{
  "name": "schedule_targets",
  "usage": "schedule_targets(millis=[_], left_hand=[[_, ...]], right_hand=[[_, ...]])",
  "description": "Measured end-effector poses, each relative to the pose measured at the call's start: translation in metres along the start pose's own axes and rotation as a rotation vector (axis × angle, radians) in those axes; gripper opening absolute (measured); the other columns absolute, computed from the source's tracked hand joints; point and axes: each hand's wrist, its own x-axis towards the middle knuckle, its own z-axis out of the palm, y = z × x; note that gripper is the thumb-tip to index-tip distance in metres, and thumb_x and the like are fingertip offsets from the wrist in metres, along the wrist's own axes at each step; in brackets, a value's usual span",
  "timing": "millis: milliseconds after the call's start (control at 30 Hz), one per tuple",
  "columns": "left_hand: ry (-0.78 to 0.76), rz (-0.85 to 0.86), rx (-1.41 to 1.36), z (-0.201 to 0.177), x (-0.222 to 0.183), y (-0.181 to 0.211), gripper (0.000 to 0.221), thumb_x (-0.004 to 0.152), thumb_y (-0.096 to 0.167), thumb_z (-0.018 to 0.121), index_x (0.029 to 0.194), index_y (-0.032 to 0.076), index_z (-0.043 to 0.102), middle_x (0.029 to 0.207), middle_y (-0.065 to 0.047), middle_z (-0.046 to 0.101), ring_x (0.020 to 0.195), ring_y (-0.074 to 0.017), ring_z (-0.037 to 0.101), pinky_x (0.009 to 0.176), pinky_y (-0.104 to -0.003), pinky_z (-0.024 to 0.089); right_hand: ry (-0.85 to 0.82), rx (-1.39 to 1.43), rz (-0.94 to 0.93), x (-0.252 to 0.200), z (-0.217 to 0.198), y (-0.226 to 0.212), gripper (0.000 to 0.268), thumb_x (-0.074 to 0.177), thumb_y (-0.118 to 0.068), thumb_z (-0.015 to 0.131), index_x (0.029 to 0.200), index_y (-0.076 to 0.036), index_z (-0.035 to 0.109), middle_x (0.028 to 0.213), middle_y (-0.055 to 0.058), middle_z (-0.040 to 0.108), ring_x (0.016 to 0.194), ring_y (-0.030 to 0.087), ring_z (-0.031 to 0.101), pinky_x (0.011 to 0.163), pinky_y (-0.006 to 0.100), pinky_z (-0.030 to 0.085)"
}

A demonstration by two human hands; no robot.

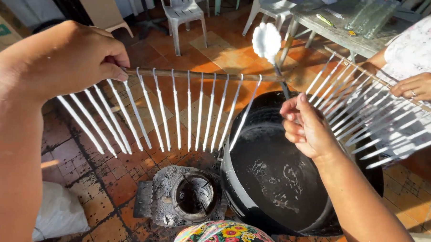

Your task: Dipping frames of candle wicks into a large vat of molten wax and hanging them on a rack to cool and dry.

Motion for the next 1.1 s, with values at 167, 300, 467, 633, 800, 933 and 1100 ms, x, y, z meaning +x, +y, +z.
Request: schedule_targets(millis=[167,300,467,633,800,933,1100], left_hand=[[-0.182,-0.131,-0.121,-0.015,-0.020,0.029,0.018,0.098,0.031,0.066,0.109,0.020,0.076,0.104,-0.002,0.075,0.088,-0.0242,0.067,0.078,-0.039,0.051],[-0.136,-0.027,-0.155,-0.004,-0.016,0.032,0.016,0.094,0.027,0.072,0.105,0.015,0.076,0.104,-0.004,0.072,0.088,-0.0264,0.067,0.078,-0.042,0.052],[-0.168,-0.085,-0.196,-0.005,-0.015,0.047,0.019,0.096,0.032,0.069,0.108,0.020,0.077,0.104,0.002,0.075,0.087,-0.0263,0.068,0.075,-0.044,0.052],[0.212,0.199,-0.223,0.013,-0.014,0.016,0.048,0.092,0.039,0.075,0.132,0.013,0.073,0.114,-0.006,0.070,0.103,-0.0318,0.065,0.084,-0.044,0.049],[0.319,0.301,-0.272,0.033,-0.008,0.017,0.025,0.102,0.026,0.068,0.115,0.010,0.081,0.108,-0.007,0.075,0.098,-0.0293,0.068,0.086,-0.044,0.053],[0.351,0.262,-0.303,0.052,0.000,0.022,0.017,0.098,0.022,0.072,0.107,0.011,0.081,0.097,-0.004,0.073,0.092,-0.0274,0.066,0.078,-0.044,0.051],[0.348,0.238,-0.316,0.061,0.005,0.023,0.016,0.098,0.025,0.073,0.108,0.014,0.081,0.093,-0.001,0.073,0.090,-0.0245,0.065,0.078,-0.042,0.050]], right_hand=[[0.064,-0.091,0.133,0.034,0.038,-0.018,0.059,0.090,-0.076,0.051,0.079,-0.018,0.056,0.073,-0.011,0.050,0.043,-0.004,0.024,0.033,0.015,0.014],[0.175,-0.082,0.131,0.040,0.053,-0.028,0.040,0.094,-0.059,0.063,0.088,-0.021,0.052,0.066,-0.003,0.045,0.041,0.002,0.028,0.031,0.017,0.014],[0.347,-0.131,0.161,0.040,0.051,-0.032,0.039,0.098,-0.056,0.062,0.093,-0.021,0.047,0.064,-0.006,0.035,0.045,0.004,0.025,0.037,0.020,0.013],[0.369,-0.116,0.142,0.040,0.038,-0.038,0.038,0.097,-0.055,0.064,0.096,-0.022,0.048,0.063,-0.005,0.036,0.048,0.003,0.028,0.039,0.019,0.015],[0.330,-0.085,0.103,0.042,0.031,-0.039,0.034,0.100,-0.052,0.064,0.093,-0.022,0.050,0.061,-0.004,0.037,0.046,0.004,0.026,0.039,0.019,0.014],[0.335,-0.076,0.105,0.044,0.030,-0.038,0.034,0.100,-0.052,0.064,0.092,-0.022,0.050,0.061,-0.004,0.037,0.046,0.004,0.026,0.039,0.020,0.014],[0.322,-0.082,0.109,0.046,0.031,-0.039,0.034,0.101,-0.051,0.062,0.095,-0.021,0.049,0.062,-0.004,0.037,0.047,0.004,0.027,0.039,0.019,0.015]])
